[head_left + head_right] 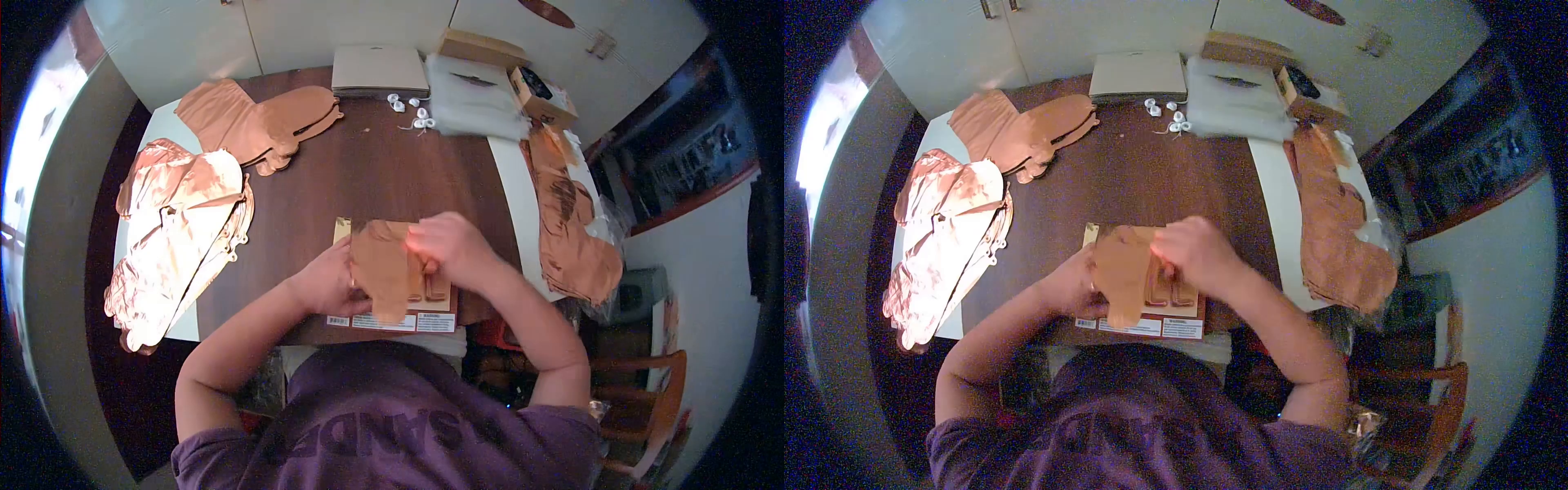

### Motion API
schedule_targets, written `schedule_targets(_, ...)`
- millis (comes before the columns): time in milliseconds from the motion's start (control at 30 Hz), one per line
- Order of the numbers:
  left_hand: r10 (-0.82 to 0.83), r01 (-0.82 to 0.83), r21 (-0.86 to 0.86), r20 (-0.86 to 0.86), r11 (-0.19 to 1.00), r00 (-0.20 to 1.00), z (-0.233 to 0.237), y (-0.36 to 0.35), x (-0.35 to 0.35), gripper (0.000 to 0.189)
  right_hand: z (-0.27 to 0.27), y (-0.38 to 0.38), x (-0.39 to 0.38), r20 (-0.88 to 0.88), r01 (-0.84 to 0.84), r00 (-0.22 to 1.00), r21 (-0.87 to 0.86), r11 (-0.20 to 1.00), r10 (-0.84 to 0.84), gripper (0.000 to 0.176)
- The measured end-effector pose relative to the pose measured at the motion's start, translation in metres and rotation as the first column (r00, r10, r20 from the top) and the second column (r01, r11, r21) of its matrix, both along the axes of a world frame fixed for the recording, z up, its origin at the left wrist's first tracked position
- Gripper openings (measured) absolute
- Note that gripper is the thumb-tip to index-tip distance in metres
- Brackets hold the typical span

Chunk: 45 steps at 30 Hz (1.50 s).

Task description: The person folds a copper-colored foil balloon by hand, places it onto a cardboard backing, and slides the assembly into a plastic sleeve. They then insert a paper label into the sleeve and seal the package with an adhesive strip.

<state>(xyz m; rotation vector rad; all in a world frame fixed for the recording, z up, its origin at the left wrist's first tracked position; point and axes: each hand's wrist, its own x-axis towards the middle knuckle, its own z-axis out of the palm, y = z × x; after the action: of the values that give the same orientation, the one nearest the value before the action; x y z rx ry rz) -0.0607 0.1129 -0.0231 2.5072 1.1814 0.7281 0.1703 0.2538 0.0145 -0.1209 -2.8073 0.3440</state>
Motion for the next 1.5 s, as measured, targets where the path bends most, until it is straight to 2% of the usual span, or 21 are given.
schedule_targets(67,0.018,-0.02,0.045,0.038,0.999,0.999,-0.002,-0.002,0.001,0.069,-0.014,-0.03,0.006,-0.051,0.063,0.997,0.228,0.972,-0.053,0.038)
schedule_targets(167,0.141,-0.155,0.096,0.139,0.983,0.98,0.001,-0.007,0.003,0.051,-0.015,-0.05,0.014,-0.03,0.133,0.991,0.216,0.967,-0.13,0.039)
schedule_targets(267,0.253,-0.254,0.005,-0.073,0.967,0.965,0.004,-0.021,-0.026,0.042,-0.017,-0.053,0.017,-0.032,0.125,0.992,0.146,0.981,-0.121,0.041)
schedule_targets(367,0.302,-0.308,0.207,0.061,0.929,0.951,0.023,-0.013,-0.036,0.036,-0.023,-0.052,0.02,0.003,0.11,0.994,0.156,0.982,-0.112,0.042)
schedule_targets(500,0.151,-0.137,0.171,-0.07,0.976,0.986,0.037,0.013,-0.008,0.077,-0.008,-0.054,0.02,0.149,0.098,0.982,0.114,0.989,-0.115,0.051)
schedule_targets(533,0.057,-0.046,0.049,-0.248,0.998,0.967,0.024,0.013,-0.011,0.089,-0.002,-0.054,0.023,0.212,0.101,0.97,0.091,0.991,-0.118,0.057)
schedule_targets(633,0.031,-0.06,-0.075,-0.344,0.995,0.938,0.01,-0.002,-0.009,0.093,0.019,-0.058,0.031,0.375,0.143,0.916,0.025,0.989,-0.142,0.076)
schedule_targets(700,0.093,-0.116,-0.044,-0.355,0.992,0.93,0.011,-0.019,-0.003,0.094,0.028,-0.078,0.038,0.452,0.214,0.873,-0.017,0.977,-0.183,0.088)
schedule_targets(767,0.173,-0.187,-0.006,-0.346,0.982,0.922,0.013,-0.038,0.011,0.092,0.035,-0.106,0.038,0.49,0.201,0.844,0.091,0.975,-0.219,0.096)
schedule_targets(800,0.181,-0.194,-0.019,-0.29,0.981,0.94,0.01,-0.045,0.017,0.091,0.035,-0.121,0.037,0.506,0.186,0.83,0.146,0.972,-0.235,0.1)
schedule_targets(833,0.194,-0.211,-0.033,-0.275,0.977,0.942,0.009,-0.051,0.022,0.09,0.031,-0.136,0.036,0.525,0.15,0.819,0.194,0.969,-0.232,0.083)
schedule_targets(900,0.217,-0.239,-0.067,-0.242,0.969,0.946,0.01,-0.063,0.032,0.09,-0.019,-0.162,0.048,0.223,0.246,0.91,0.388,0.888,-0.35,0.057)
schedule_targets(1033,0.242,-0.23,-0.256,0.016,0.939,0.97,0.017,-0.076,0.035,0.079,-0.028,-0.155,0.063,-0.108,0.339,0.94,0.161,0.927,-0.324,0.038)
schedule_targets(1100,0.388,-0.252,-0.333,0.45,0.909,0.804,0.017,-0.073,0.022,0.065,-0.019,-0.144,0.068,-0.187,0.394,0.909,0.09,0.915,-0.373,0.036)
schedule_targets(1167,0.512,-0.308,-0.409,0.717,0.859,0.473,0.025,-0.064,0.012,0.058,-0.01,-0.143,0.068,-0.272,0.547,0.762,-0.218,0.808,-0.588,0.024)
schedule_targets(1233,0.525,-0.314,-0.423,0.725,0.85,0.445,0.04,-0.054,0.017,0.059,0.006,-0.147,0.067,-0.213,0.594,0.548,-0.581,0.556,-0.809,0.02)
schedule_targets(1267,0.533,-0.317,-0.431,0.729,0.845,0.429,0.044,-0.051,0.022,0.059,-0.001,-0.143,0.069,-0.276,0.534,0.401,-0.704,0.468,-0.873,0.014)
schedule_targets(1300,0.55,-0.343,-0.43,0.67,0.835,0.499,0.045,-0.048,0.029,0.057,0.004,-0.141,0.07,-0.026,0.342,0.357,-0.927,0.156,-0.934,0.019)
schedule_targets(1367,0.58,-0.402,-0.421,0.526,0.813,0.622,0.046,-0.042,0.044,0.054,-0.008,-0.142,0.056,0.102,-0.238,0.261,-0.957,-0.166,-0.96,0.027)
schedule_targets(1400,0.585,-0.387,-0.445,0.523,0.808,0.62,0.04,-0.039,0.048,0.055,-0.014,-0.146,0.049,0.124,-0.275,0.271,-0.94,-0.201,-0.954,0.036)
schedule_targets(1500,0.565,-0.55,-0.134,0.259,0.824,0.783,0.033,-0.04,0.061,0.059,-0.036,-0.164,0.038,0.19,-0.334,0.321,-0.894,-0.299,-0.928,0.055)
